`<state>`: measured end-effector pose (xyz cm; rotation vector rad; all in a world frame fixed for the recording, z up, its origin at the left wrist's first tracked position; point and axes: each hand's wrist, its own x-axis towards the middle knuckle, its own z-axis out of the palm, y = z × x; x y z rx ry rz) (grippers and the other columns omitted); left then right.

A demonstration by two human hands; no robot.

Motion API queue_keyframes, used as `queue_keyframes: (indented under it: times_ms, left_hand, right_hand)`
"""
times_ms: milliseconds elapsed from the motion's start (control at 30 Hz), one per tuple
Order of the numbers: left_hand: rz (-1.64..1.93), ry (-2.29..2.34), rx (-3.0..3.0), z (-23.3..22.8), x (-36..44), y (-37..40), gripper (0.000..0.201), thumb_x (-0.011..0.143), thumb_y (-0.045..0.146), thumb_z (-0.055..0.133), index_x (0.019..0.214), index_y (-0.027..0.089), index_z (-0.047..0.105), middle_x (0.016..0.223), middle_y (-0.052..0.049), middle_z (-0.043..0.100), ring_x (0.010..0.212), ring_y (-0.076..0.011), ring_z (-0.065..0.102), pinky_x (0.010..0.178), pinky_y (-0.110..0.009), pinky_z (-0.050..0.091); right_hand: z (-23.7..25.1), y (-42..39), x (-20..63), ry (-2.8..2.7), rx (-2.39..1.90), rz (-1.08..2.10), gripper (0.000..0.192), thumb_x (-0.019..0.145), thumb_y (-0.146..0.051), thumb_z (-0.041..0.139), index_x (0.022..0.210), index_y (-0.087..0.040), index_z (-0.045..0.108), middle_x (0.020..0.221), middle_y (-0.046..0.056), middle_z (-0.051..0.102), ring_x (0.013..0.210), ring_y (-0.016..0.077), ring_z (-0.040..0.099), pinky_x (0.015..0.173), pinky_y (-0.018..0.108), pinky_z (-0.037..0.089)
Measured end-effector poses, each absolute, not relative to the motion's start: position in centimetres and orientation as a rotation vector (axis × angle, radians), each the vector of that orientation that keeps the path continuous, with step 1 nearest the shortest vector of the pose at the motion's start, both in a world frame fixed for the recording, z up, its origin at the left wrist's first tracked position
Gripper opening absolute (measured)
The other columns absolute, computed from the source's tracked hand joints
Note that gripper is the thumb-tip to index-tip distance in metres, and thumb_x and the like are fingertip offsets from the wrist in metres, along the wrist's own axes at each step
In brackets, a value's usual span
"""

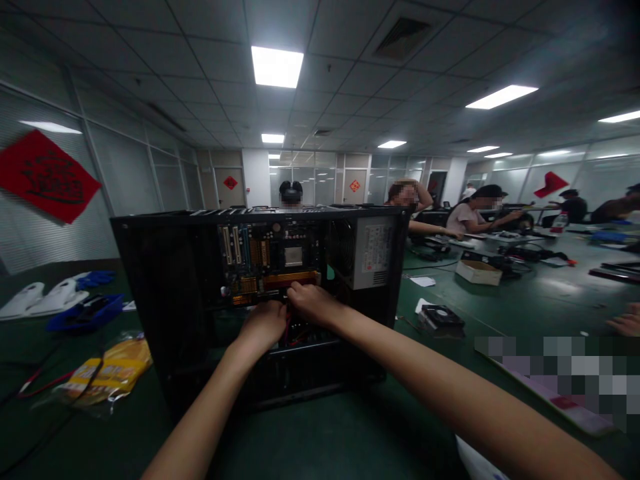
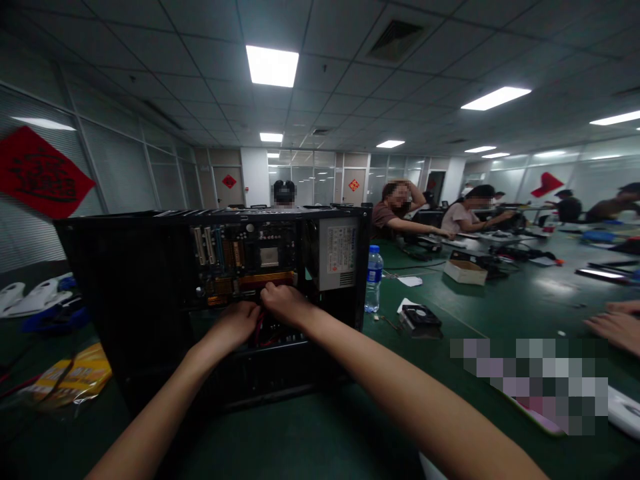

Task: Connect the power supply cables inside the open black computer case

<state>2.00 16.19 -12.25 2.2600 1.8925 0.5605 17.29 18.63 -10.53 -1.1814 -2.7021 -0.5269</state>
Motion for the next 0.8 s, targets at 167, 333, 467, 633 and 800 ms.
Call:
queue_keyframes:
  times_ms: [167,333,467,633,800]
  left_hand:
    - [0.552,1.913,2.258,-11.9,2.1,15.8,0.035,0.093,0.029,0.037,0.088,0.017,0.07,0.097,-0.015,0.074,0.09,-0.0256,0.068,0.073,-0.032,0.044]
    - [0.648,1.982,2.242,-11.8,2.1,15.3,0.028,0.093,0.034,0.041,0.102,0.018,0.062,0.103,-0.014,0.072,0.097,-0.0269,0.067,0.078,-0.034,0.045]
    - [0.729,2.074,2.218,-11.7,2.2,14.9,0.023,0.094,0.033,0.043,0.11,0.019,0.052,0.103,-0.011,0.07,0.096,-0.0256,0.067,0.076,-0.032,0.045]
    - [0.643,2.172,2.285,-10.9,3.0,14.1,0.027,0.098,0.04,0.037,0.109,0.019,0.049,0.094,-0.01,0.07,0.087,-0.0265,0.069,0.067,-0.032,0.043]
    - [0.497,2.136,2.394,-10.6,3.7,13.5,0.025,0.097,0.04,0.038,0.105,0.019,0.05,0.091,-0.009,0.07,0.084,-0.0249,0.069,0.063,-0.029,0.041]
  right_hand:
    - [-10.6,18.6,17.1,-2.679,-1.187,-0.54,0.023,0.096,-0.013,0.037,0.108,-0.01,0.057,0.108,0.015,0.061,0.09,0.0256,0.066,0.07,0.034,0.052]
    - [-10.3,18.0,17.6,-2.656,-1.127,-0.592,0.023,0.095,-0.013,0.039,0.108,-0.01,0.057,0.108,0.015,0.062,0.093,0.0257,0.064,0.066,0.031,0.048]
    - [-10.6,17.5,19.6,-2.644,-1.129,-0.345,0.017,0.088,-0.011,0.05,0.102,-0.013,0.06,0.1,0.01,0.066,0.086,0.0202,0.063,0.063,0.026,0.04]
    - [-11.3,16.5,21.3,-2.517,-1.05,0.008,0.007,0.082,-0.01,0.058,0.076,-0.014,0.06,0.072,0.002,0.062,0.065,0.0121,0.052,0.059,0.023,0.03]
    - [-11.5,16.3,20.7,-2.603,-0.877,0.196,0.011,0.082,-0.01,0.056,0.072,-0.013,0.061,0.064,0.0,0.058,0.057,0.0098,0.046,0.056,0.022,0.026]
